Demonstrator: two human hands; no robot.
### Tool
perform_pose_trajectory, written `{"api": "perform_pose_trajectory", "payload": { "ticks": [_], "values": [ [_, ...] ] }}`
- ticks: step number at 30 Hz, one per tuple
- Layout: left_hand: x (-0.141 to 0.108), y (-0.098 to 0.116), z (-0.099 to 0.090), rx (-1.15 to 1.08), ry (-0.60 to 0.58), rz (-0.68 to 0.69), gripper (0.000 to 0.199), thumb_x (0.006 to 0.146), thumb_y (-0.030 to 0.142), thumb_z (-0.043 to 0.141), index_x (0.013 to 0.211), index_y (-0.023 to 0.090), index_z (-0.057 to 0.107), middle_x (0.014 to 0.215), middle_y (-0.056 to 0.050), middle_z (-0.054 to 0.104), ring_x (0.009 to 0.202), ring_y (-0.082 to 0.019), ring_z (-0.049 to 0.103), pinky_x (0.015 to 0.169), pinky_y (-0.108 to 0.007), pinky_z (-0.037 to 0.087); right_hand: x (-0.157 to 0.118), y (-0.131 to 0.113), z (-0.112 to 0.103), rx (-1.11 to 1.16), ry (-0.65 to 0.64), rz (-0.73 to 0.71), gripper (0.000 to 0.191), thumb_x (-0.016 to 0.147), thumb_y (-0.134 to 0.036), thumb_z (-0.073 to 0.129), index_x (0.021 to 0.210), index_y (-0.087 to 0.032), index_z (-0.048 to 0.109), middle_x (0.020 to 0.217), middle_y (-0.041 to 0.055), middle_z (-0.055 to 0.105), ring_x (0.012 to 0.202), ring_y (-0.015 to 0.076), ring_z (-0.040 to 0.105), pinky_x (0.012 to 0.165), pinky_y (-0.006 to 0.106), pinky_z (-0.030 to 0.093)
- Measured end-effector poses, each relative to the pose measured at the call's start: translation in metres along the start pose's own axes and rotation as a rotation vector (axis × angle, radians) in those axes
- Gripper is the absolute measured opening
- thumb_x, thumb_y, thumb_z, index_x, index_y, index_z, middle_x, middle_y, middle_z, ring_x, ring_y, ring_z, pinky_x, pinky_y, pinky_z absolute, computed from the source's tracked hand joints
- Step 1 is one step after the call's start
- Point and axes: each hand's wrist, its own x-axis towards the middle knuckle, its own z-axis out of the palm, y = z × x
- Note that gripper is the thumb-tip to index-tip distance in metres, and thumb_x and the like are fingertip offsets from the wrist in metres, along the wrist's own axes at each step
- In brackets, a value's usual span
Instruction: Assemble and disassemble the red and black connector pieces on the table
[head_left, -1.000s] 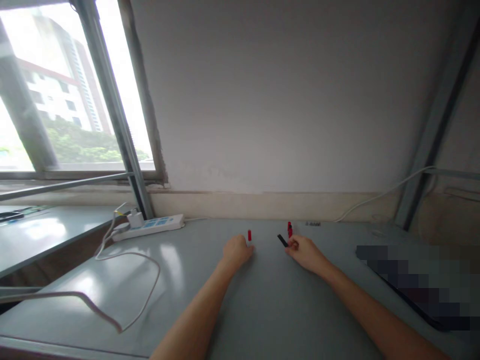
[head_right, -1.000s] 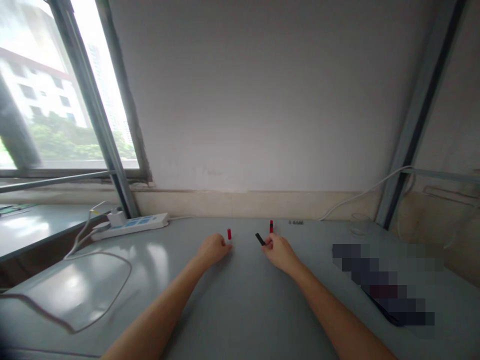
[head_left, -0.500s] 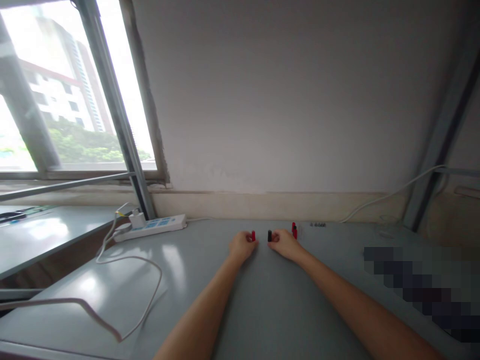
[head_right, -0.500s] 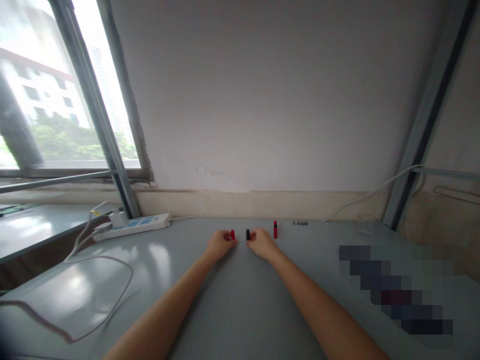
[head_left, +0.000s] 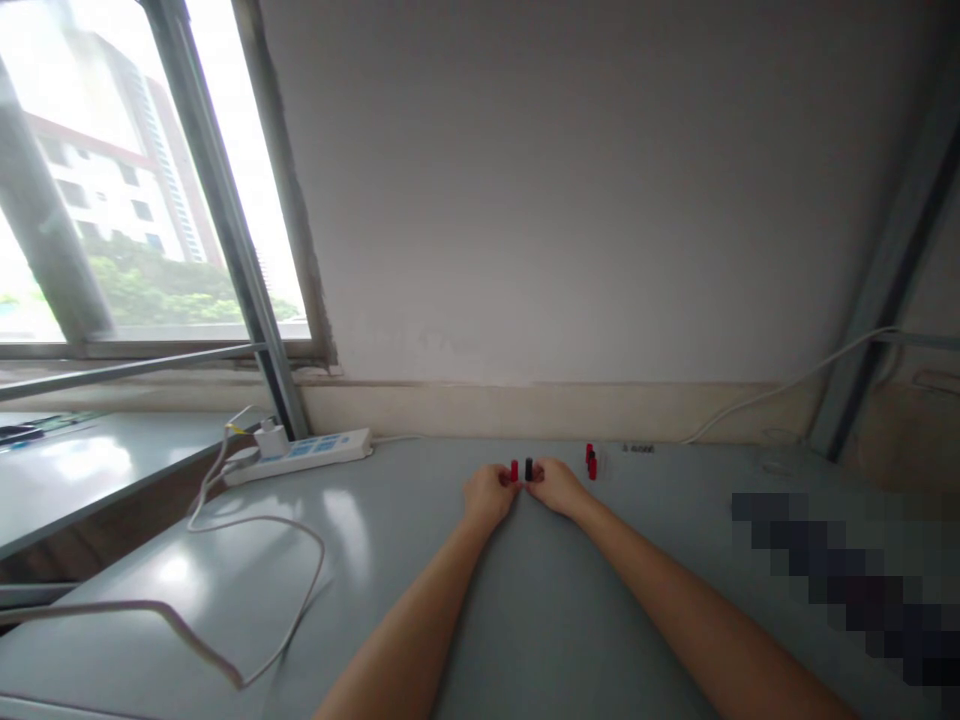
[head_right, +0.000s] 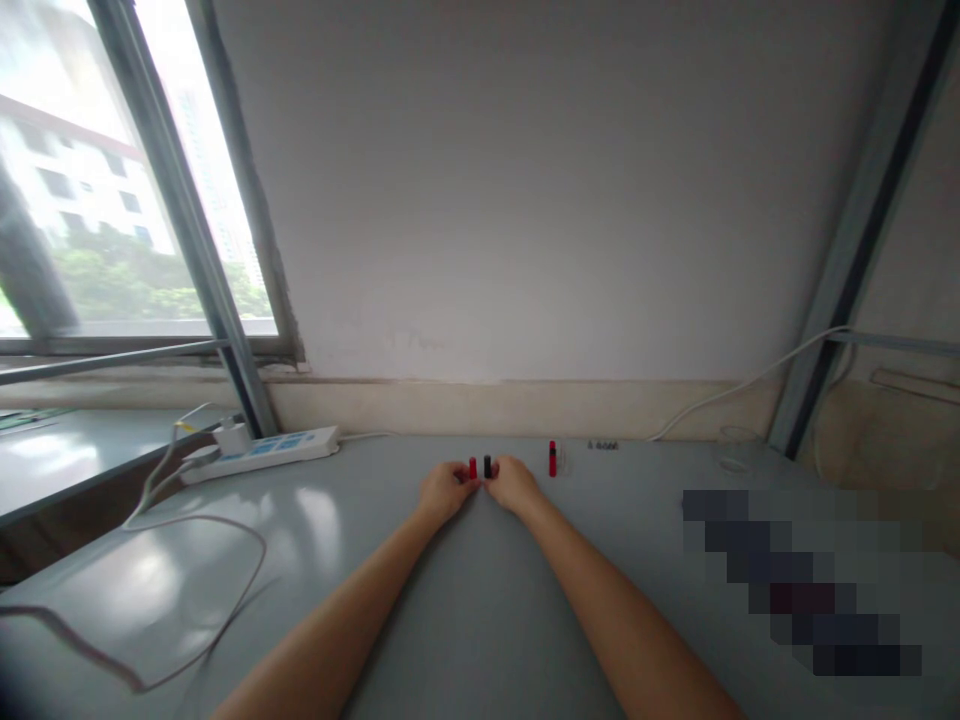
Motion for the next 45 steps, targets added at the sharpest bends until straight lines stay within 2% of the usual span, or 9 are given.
{"api": "perform_pose_trajectory", "payload": {
  "ticks": [9, 15, 19, 22, 27, 32, 39, 42, 45],
  "values": [
    [-0.004, 0.003, -0.004, 0.026, -0.034, -0.023, 0.023, 0.070, 0.033, 0.055, 0.088, 0.020, 0.060, 0.092, -0.005, 0.065, 0.091, -0.021, 0.056, 0.077, -0.033, 0.037, -0.003, -0.001, -0.004, -0.075, -0.033, 0.047, 0.016, 0.068, -0.022, 0.055, 0.079, -0.013, 0.063, 0.079, 0.0079, 0.065, 0.072, 0.0161, 0.057, 0.059, 0.023, 0.036],
    [-0.014, 0.007, -0.017, 0.145, 0.006, -0.017, 0.031, 0.066, 0.031, 0.059, 0.095, 0.018, 0.054, 0.099, -0.008, 0.061, 0.098, -0.024, 0.052, 0.083, -0.037, 0.034, -0.032, 0.007, -0.030, -0.206, -0.020, -0.036, 0.026, 0.071, -0.024, 0.054, 0.093, -0.013, 0.060, 0.085, 0.0088, 0.063, 0.076, 0.0161, 0.057, 0.063, 0.023, 0.037],
    [-0.021, 0.016, -0.022, 0.175, -0.056, 0.124, 0.018, 0.073, 0.030, 0.051, 0.084, 0.017, 0.057, 0.091, -0.009, 0.063, 0.090, -0.022, 0.055, 0.078, -0.033, 0.037, -0.056, 0.026, -0.057, -0.289, -0.071, -0.046, 0.020, 0.071, -0.025, 0.053, 0.086, -0.015, 0.062, 0.082, 0.0087, 0.064, 0.072, 0.0176, 0.057, 0.062, 0.025, 0.037],
    [-0.025, 0.030, -0.021, 0.113, -0.146, 0.309, 0.021, 0.077, 0.031, 0.045, 0.079, 0.016, 0.059, 0.084, -0.009, 0.063, 0.082, -0.020, 0.057, 0.072, -0.029, 0.040, -0.067, 0.041, -0.071, -0.275, -0.067, 0.024, 0.017, 0.073, -0.026, 0.051, 0.081, -0.016, 0.063, 0.080, 0.0085, 0.065, 0.070, 0.0171, 0.058, 0.059, 0.024, 0.037],
    [-0.029, 0.058, -0.015, 0.182, -0.237, 0.543, 0.021, 0.077, 0.030, 0.046, 0.083, 0.017, 0.060, 0.087, -0.009, 0.063, 0.088, -0.022, 0.056, 0.078, -0.031, 0.040, -0.068, 0.057, -0.078, -0.320, -0.006, 0.065, 0.020, 0.075, -0.020, 0.047, 0.087, -0.014, 0.062, 0.090, 0.0102, 0.063, 0.082, 0.0189, 0.058, 0.071, 0.026, 0.040],
    [-0.025, 0.071, 0.001, 0.334, -0.192, 0.528, 0.030, 0.079, 0.020, 0.040, 0.106, 0.014, 0.051, 0.100, -0.014, 0.059, 0.096, -0.025, 0.054, 0.080, -0.035, 0.041, -0.068, 0.062, -0.079, -0.357, -0.024, 0.051, 0.031, 0.075, -0.021, 0.047, 0.103, -0.015, 0.058, 0.110, 0.0112, 0.056, 0.102, 0.0218, 0.050, 0.085, 0.031, 0.037],
    [-0.018, 0.073, 0.027, 0.271, -0.175, 0.594, 0.056, 0.079, 0.020, 0.038, 0.131, 0.011, 0.021, 0.115, -0.016, 0.050, 0.105, -0.025, 0.047, 0.086, -0.035, 0.038, -0.071, 0.064, -0.074, -0.372, -0.170, 0.102, 0.042, 0.078, -0.029, 0.043, 0.119, -0.020, 0.049, 0.126, 0.0110, 0.046, 0.115, 0.0255, 0.040, 0.093, 0.039, 0.031],
    [-0.017, 0.074, 0.033, 0.274, -0.152, 0.585, 0.054, 0.080, 0.021, 0.036, 0.132, 0.014, 0.021, 0.113, -0.015, 0.051, 0.104, -0.025, 0.047, 0.084, -0.036, 0.039, -0.069, 0.065, -0.070, -0.379, -0.178, 0.106, 0.047, 0.080, -0.033, 0.039, 0.125, -0.018, 0.042, 0.132, 0.0125, 0.038, 0.120, 0.0259, 0.034, 0.095, 0.041, 0.028],
    [-0.016, 0.077, 0.035, 0.285, -0.125, 0.584, 0.047, 0.081, 0.021, 0.037, 0.128, 0.015, 0.031, 0.110, -0.014, 0.053, 0.104, -0.025, 0.046, 0.084, -0.036, 0.039, -0.068, 0.067, -0.066, -0.371, -0.177, 0.099, 0.048, 0.082, -0.035, 0.036, 0.127, -0.018, 0.039, 0.134, 0.0123, 0.035, 0.122, 0.0255, 0.032, 0.097, 0.042, 0.027]
  ]
}}
